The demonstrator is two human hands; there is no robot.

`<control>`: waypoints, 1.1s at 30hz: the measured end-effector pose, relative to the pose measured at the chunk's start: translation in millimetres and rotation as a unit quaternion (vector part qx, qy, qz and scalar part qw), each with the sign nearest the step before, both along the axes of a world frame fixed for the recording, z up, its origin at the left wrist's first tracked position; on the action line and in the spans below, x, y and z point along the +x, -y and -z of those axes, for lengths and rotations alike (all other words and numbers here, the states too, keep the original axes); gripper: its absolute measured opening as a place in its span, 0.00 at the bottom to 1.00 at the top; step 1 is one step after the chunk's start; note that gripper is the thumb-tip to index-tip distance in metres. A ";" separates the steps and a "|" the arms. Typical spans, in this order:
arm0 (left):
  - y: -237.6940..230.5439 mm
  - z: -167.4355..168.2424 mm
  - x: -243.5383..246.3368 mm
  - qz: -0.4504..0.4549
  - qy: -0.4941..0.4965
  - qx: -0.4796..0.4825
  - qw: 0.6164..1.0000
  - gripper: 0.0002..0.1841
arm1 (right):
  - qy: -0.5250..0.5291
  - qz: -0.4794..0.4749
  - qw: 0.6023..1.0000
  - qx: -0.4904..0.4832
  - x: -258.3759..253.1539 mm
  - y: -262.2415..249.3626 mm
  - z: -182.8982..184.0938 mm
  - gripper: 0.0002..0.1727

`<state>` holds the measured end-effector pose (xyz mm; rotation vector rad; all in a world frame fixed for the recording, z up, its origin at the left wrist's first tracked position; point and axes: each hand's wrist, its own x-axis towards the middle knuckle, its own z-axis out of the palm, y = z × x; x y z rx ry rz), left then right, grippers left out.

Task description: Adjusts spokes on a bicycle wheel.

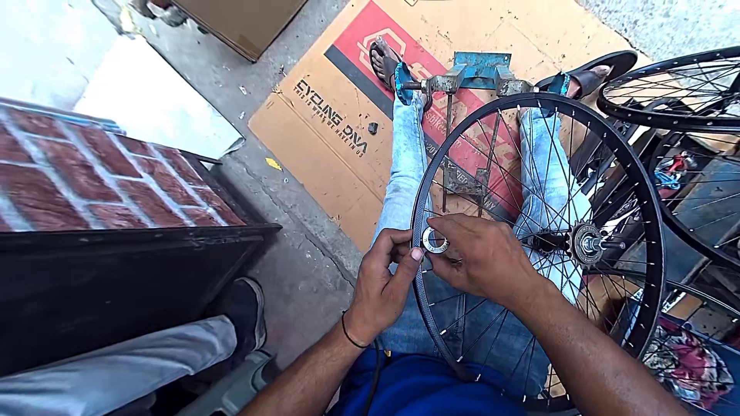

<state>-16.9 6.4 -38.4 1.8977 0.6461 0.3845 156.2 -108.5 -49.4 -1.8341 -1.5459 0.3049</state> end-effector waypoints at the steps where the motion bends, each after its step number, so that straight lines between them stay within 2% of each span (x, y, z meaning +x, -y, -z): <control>1: -0.4 -0.3 3.2 -0.010 -0.012 -0.003 1.000 0.12 | 0.017 -0.002 1.000 0.001 0.7 -1.3 -1.6 0.21; 3: -3.5 -2.8 12.3 -0.034 -0.041 -0.034 0.998 0.16 | 0.018 0.003 1.000 -0.014 4.7 -2.4 -5.3 0.19; 5: -6.7 -5.3 17.4 -0.027 -0.066 -0.069 0.995 0.30 | -0.011 0.026 0.999 -0.030 9.3 1.3 -7.8 0.21; 6: -7.4 -4.8 19.4 -0.016 -0.077 -0.058 0.995 0.33 | -0.031 0.045 0.998 -0.033 11.8 3.9 -8.7 0.23; 9: -3.2 -2.6 21.2 0.006 -0.074 -0.014 0.997 0.30 | -0.049 0.104 0.992 -0.052 11.7 8.7 -12.4 0.27; 13: 7.0 0.2 16.7 -0.021 -0.058 0.006 0.998 0.25 | -0.068 0.140 0.978 -0.142 -2.3 6.2 -16.3 0.26; 21: 21.8 10.3 -1.4 -0.026 -0.035 0.017 0.999 0.24 | -0.176 0.125 0.950 -0.227 -0.7 4.6 -19.9 0.19; 25: 22.0 11.7 -2.4 -0.029 -0.038 0.020 0.999 0.24 | -0.131 0.081 0.951 -0.269 3.6 1.1 -23.4 0.18; 30: 20.8 14.1 -5.4 -0.024 -0.040 0.020 0.999 0.24 | -0.066 0.015 0.975 -0.214 5.1 13.0 -13.1 0.23; 33: 23.5 15.7 -5.3 -0.027 -0.039 0.022 0.999 0.24 | -0.101 0.026 0.977 -0.186 3.8 14.1 -9.7 0.20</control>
